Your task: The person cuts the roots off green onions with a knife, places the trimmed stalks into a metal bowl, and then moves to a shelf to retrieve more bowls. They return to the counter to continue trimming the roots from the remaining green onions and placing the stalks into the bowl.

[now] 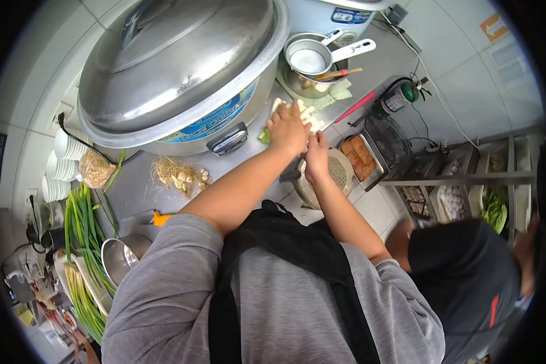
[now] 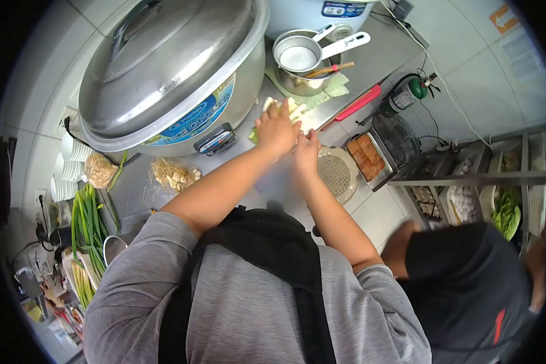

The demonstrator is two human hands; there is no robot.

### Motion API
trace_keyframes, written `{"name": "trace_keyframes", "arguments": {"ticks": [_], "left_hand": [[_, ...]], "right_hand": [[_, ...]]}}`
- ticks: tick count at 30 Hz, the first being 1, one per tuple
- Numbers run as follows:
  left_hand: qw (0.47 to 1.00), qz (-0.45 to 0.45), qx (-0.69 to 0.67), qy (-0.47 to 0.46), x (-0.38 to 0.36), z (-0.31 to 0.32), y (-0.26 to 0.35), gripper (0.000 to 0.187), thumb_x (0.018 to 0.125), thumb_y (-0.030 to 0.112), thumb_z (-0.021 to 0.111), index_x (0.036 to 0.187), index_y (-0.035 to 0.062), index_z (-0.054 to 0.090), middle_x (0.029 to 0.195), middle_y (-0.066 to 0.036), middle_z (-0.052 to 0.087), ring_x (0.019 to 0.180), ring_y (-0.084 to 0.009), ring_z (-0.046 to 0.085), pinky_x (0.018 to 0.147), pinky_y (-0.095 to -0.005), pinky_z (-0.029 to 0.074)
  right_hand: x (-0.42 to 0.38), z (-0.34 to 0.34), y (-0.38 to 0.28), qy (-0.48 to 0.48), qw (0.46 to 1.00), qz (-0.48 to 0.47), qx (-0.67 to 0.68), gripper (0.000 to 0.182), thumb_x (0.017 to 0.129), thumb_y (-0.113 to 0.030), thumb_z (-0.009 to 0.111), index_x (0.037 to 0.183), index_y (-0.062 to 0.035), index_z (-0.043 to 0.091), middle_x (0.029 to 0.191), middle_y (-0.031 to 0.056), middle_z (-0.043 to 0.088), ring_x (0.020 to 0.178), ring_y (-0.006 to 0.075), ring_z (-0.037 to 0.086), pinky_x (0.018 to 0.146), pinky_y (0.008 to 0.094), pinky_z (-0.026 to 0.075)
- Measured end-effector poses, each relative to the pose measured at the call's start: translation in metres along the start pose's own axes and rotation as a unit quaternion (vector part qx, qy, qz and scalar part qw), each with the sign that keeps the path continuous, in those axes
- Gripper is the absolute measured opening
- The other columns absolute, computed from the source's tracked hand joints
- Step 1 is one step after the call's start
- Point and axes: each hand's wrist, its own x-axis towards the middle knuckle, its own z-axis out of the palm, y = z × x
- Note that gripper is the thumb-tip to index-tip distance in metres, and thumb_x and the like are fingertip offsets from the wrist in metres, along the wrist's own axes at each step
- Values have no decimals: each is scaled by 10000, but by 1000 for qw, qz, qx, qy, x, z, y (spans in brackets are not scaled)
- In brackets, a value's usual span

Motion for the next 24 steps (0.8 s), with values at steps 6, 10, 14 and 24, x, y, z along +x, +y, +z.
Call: {"name": "trace_keyframes", "arguments": {"ticks": [6,10,14,24], "left_hand": [[991,-16,61,120,-10,4,-6,672,912,443,646,1514,228,441,1517,-257,372,1278,-411,428,1043,-530,313],[999,-14,-39,-7,-14,32,-4,709,921,457,634,1511,125,424,1452,-235,459,1272,-424,439,1031,-546,344],[969,-40,-233,-67,-39,28,23,790,924,498,622,1490,-1,387,1320,-262,564,1144,-391,590,944,-490,477],[881,221,-393,141,-148,-138,-20,763,934,378,653,1510,46,276,1293,-262,580,1095,-435,631,936,-481,503]], "right_hand": [[-29,3,-20,-82,968,69,228,592,1058,-481,442,1442,-51,308,1443,164,466,1334,323,477,1087,589,392],[-35,3,-13,-138,945,91,282,503,1088,-444,359,1414,-66,416,1385,148,531,1278,309,526,1101,499,409],[-56,-17,-18,-194,908,100,358,584,1074,-530,336,1391,-58,469,1317,109,583,1200,261,566,1046,419,462],[-196,12,-117,-183,939,-136,259,572,1096,-495,279,1456,-60,370,1380,119,504,1289,248,506,1096,396,417]]}}
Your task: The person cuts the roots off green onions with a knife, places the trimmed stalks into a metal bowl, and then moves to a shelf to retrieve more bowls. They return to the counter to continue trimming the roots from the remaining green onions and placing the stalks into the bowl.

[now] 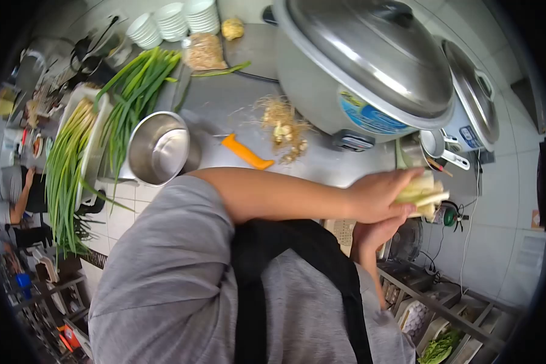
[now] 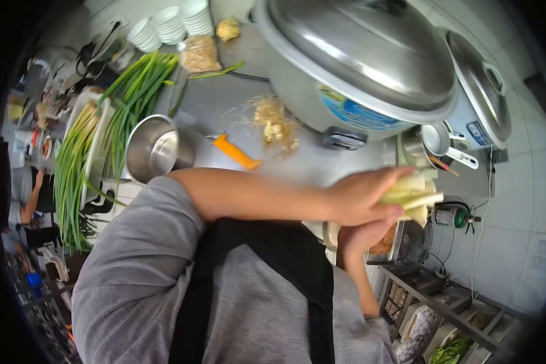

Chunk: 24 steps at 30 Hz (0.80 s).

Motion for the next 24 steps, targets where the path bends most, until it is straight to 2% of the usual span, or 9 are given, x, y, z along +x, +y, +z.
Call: {"name": "trace_keyframes", "arguments": {"ticks": [3,5,8,12,13,16,20,21,24], "left_hand": [[987,76,75,119,-53,-99,27,772,924,287,677,1522,17,272,1330,-254,545,1179,-408,583,1021,-448,458],[979,12,87,184,-108,-159,41,724,938,233,656,1510,-7,282,1394,-250,494,1258,-396,541,1073,-436,425],[945,22,146,292,-198,-238,49,656,995,191,541,1523,-37,226,1412,-245,475,1304,-351,514,1095,-420,400],[915,-52,193,350,-288,-314,32,576,1081,292,338,1510,-59,179,1430,-249,446,1312,-309,487,1091,-399,390],[898,-121,303,295,-305,-330,27,691,1063,308,409,1567,-28,78,1517,-256,391,1424,-381,386,1187,-570,170],[816,-342,441,149,-328,-359,16,767,1036,394,478,1606,61,89,1629,-199,254,1495,-413,256,1145,-716,62],[779,-343,512,116,-347,-368,12,714,1024,326,514,1590,42,186,1646,-211,194,1493,-413,260,1167,-662,170],[783,-340,508,114,-351,-371,7,714,1024,326,514,1590,42,186,1646,-211,194,1493,-413,260,1167,-662,170],[905,-301,233,187,-359,-378,-13,671,1009,176,526,1570,-2,203,1574,-288,288,1443,-429,340,1175,-401,318]], "right_hand": [[-29,59,33,-225,970,-61,-67,563,1097,-452,263,1450,-23,360,1416,147,483,1306,276,498,1122,421,393],[-40,76,80,-274,805,-246,-465,521,1100,-419,288,1419,-17,378,1403,146,495,1295,259,505,1111,394,395],[-143,224,111,-394,917,-62,-19,595,1057,-337,456,1485,18,242,1406,184,431,1285,290,456,1096,409,368],[-182,290,129,-576,766,-114,-262,707,1055,-445,437,1505,47,204,1498,285,362,1432,404,330,1176,563,223],[-183,299,143,-578,709,-140,-380,717,1039,-442,486,1500,45,234,1496,295,369,1432,440,328,1165,621,213],[-177,298,171,-465,591,-301,-586,674,979,-426,587,1491,-49,361,1517,274,374,1389,467,397,1112,749,169],[-165,284,167,-450,574,-237,-642,588,972,-361,597,1481,-118,430,1546,255,345,1403,442,394,1164,643,231],[-157,276,173,-444,656,-200,-577,576,973,-301,579,1497,-132,413,1530,252,377,1343,419,469,1103,568,352],[-153,281,147,-449,732,12,-512,604,957,-191,533,1532,-135,358,1448,239,482,1151,354,616,897,430,533]]}}
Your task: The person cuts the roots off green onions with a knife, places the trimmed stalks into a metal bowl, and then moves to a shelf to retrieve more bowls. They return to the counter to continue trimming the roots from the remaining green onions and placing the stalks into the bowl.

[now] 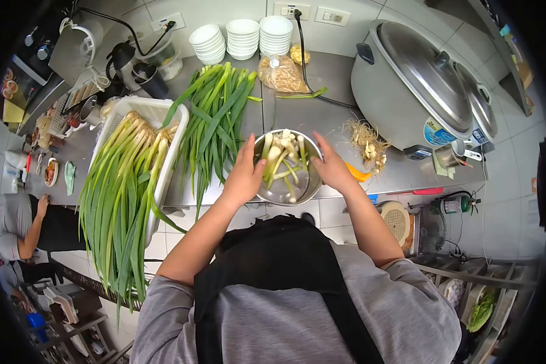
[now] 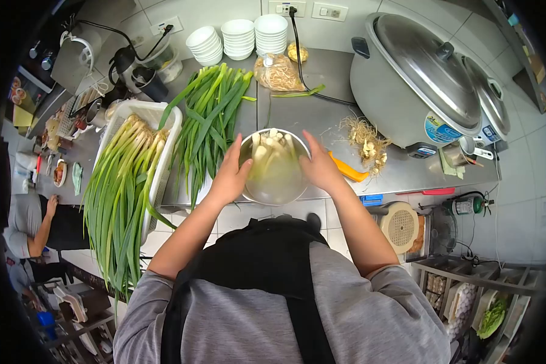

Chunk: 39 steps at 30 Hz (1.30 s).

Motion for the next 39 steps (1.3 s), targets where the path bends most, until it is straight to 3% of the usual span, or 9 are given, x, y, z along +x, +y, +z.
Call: {"name": "trace_keyframes", "arguments": {"ticks": [2,8,9,11,19,26,29,35,39], "left_hand": [[1000,4,-20,-3,6,1,3,665,1010,173,527,1568,-1,210,1557,-284,316,1432,-427,355,1175,-413,316],[962,-41,-257,82,44,-22,36,596,1067,262,472,1580,38,267,1619,-164,310,1504,-239,260,1206,-335,209],[946,-23,-294,134,51,-25,39,567,1061,261,504,1556,60,314,1536,-190,388,1389,-290,426,1143,-363,341],[929,-33,-328,170,55,-39,46,566,1061,278,483,1570,98,313,1628,-123,296,1474,-233,317,1193,-391,244],[924,-130,-258,252,-4,-42,23,526,1062,252,473,1549,105,339,1576,-123,353,1336,-254,501,1075,-390,409],[853,-238,-230,404,-91,-37,8,508,1027,156,513,1515,87,394,1545,-138,399,1250,-235,569,1026,-368,448],[834,-260,-189,448,-122,-42,8,495,1033,159,519,1508,86,404,1541,-106,415,1233,-220,578,998,-359,457],[848,-222,5,482,-151,-92,5,345,1007,97,593,1349,57,568,1299,-89,591,1042,-175,624,898,-308,504],[883,-182,196,387,-127,-156,5,192,969,77,626,1144,23,681,1101,-126,663,924,-224,664,820,-331,539]], "right_hand": [[-5,0,-4,-82,981,99,144,688,900,-61,483,1557,-109,287,1038,132,676,584,146,613,444,277,492],[17,-46,0,-125,892,201,386,683,915,-3,500,1550,-124,280,867,75,677,475,126,587,424,253,489],[27,-53,1,-129,893,198,383,683,915,-3,500,1550,-124,280,867,75,677,475,126,587,424,253,489],[47,-64,3,14,837,225,499,614,923,15,508,1493,-125,327,915,97,681,463,130,587,415,240,490],[173,-56,10,210,841,30,497,611,959,64,407,1493,-186,244,1265,144,538,761,223,655,493,303,570],[241,-26,35,388,820,-15,420,793,888,97,463,1585,-150,176,1587,156,118,1255,381,515,610,361,657],[274,-27,58,346,737,14,581,802,988,22,499,1593,-182,14,1538,192,298,1140,375,613,789,421,655],[234,-39,81,132,758,36,638,962,999,-63,574,1558,-80,-209,1445,272,396,1207,410,593,1079,499,503],[135,-33,59,2,883,29,468,621,984,-97,610,1528,-37,317,1427,160,472,1191,292,604,981,444,519]]}}
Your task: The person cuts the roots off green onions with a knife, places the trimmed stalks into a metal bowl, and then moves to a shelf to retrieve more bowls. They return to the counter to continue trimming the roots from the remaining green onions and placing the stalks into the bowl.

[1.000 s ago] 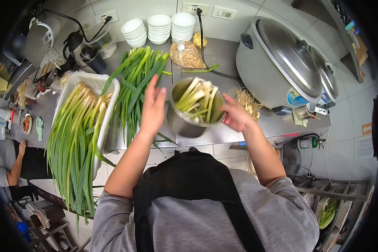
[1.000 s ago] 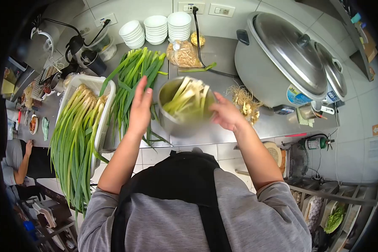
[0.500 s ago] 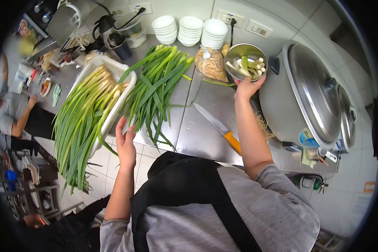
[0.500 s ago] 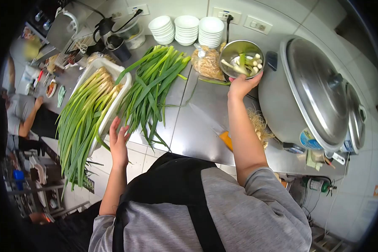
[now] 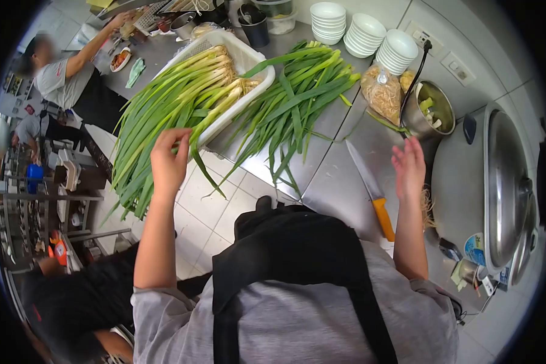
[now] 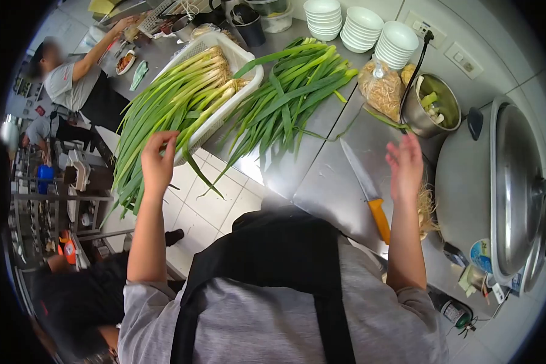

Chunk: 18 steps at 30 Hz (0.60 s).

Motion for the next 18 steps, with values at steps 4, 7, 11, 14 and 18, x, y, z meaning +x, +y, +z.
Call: {"name": "trace_keyframes", "arguments": {"ticks": [4,7,11,14,18], "left_hand": [[989,114,80,-54,84,26,-35,118,904,49,656,984,6,731,946,-176,681,858,-342,672,783,-402,550],[967,121,122,-188,143,67,-74,260,894,225,672,1021,9,742,1064,-207,694,954,-395,667,862,-431,537],[880,74,244,-401,166,98,-70,757,868,541,657,1293,-84,601,1190,-288,663,1107,-396,656,980,-408,510],[849,230,398,-262,140,124,-92,1031,852,627,627,1472,-144,337,1212,-331,638,1166,-397,636,1031,-404,485],[836,91,283,-462,161,111,-66,950,826,502,720,1411,-154,360,1211,-329,634,1149,-391,643,1004,-417,508]], "right_hand": [[-87,10,-5,-77,899,-59,-427,422,971,-93,612,1382,-41,529,1382,131,538,1142,272,603,956,396,491],[-122,-5,10,-24,781,-175,-600,438,894,-79,670,1321,-41,579,1352,209,530,1252,401,518,1067,426,423],[-170,-4,22,53,773,-121,-621,444,892,-60,671,1324,-36,576,1370,225,513,1271,404,511,1089,435,407],[-207,8,33,109,771,-92,-620,452,889,-54,677,1329,-40,575,1386,221,502,1279,407,506,1091,438,408],[-247,27,48,149,767,-49,-622,445,897,-56,680,1330,-43,576,1392,220,499,1297,403,497,1088,446,412]]}}
